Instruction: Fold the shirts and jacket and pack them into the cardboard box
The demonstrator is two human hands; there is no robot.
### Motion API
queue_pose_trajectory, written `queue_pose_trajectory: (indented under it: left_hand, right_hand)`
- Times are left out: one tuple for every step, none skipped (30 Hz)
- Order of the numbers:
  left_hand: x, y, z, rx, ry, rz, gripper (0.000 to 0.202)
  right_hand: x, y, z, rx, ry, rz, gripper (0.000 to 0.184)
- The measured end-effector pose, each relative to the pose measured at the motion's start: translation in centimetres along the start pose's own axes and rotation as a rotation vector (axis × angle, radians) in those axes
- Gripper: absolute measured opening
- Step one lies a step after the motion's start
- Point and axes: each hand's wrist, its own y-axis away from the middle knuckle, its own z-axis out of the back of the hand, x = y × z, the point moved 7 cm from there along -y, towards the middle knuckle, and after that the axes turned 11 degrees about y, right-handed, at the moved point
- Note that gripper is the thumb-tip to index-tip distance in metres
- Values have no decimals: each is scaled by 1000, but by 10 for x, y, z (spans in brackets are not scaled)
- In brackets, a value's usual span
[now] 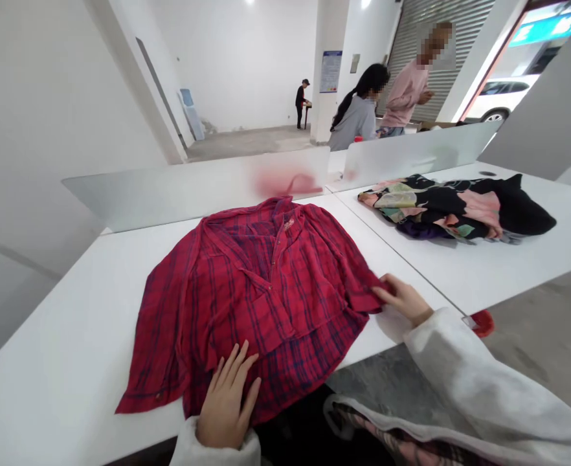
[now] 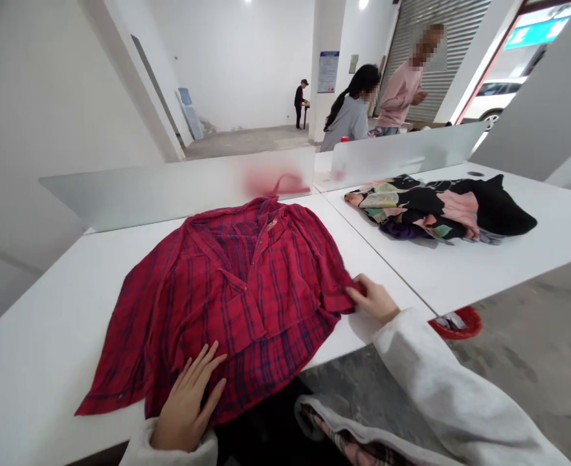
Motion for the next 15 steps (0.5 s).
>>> queue_pose_trajectory:
  left_hand:
    - [1,4,2,-12,2,22,40]
    - [1,8,3,-31,1,46,39]
    - [0,11,5,-51,-4,70,38]
    - [-1,14,6,-70,-10,91,37]
    - [-3,15,6,-83,-15,107,37]
    - [-6,16,7,-91,-20,116,37]
    - [-9,16,7,-100,-24,127,37]
    - [-11,16,8,-110,-26,136,37]
    - [-13,15,10,-121,-23,143,37]
    - [-14,15,12,-133,-14,145,36]
    - [-15,15,15,-147,0,142,35]
    - [-14,17,19,-165,14,141,35]
    - [-12,19,25,-187,23,145,34]
    - [-9,22,30,-214,23,156,33]
    - [-5,25,36,-242,13,173,33]
  right_hand:
    - [-17,-8,20,-88,-61,-80,36]
    - [-38,-15,45,-233,-89,-180,38]
    - [-59,-17,77,-468,-75,-297,43]
    - [-75,-19,99,-592,-60,-354,52]
    - [-86,-22,115,-670,-55,-383,60]
    - [-90,-23,126,-747,-44,-376,66]
    - [-87,-23,130,-778,-37,-327,68]
    - [-78,-21,126,-775,-27,-247,68]
    - [-63,-18,115,-734,-14,-142,65]
    - [-44,-13,97,-648,-2,-27,60]
    - [-24,-6,73,-512,16,89,55]
    - [-4,3,48,-385,30,182,52]
    - [11,15,23,-271,31,246,51]
    - [26,26,1,-170,25,315,52]
    - [38,37,-17,-86,18,393,55]
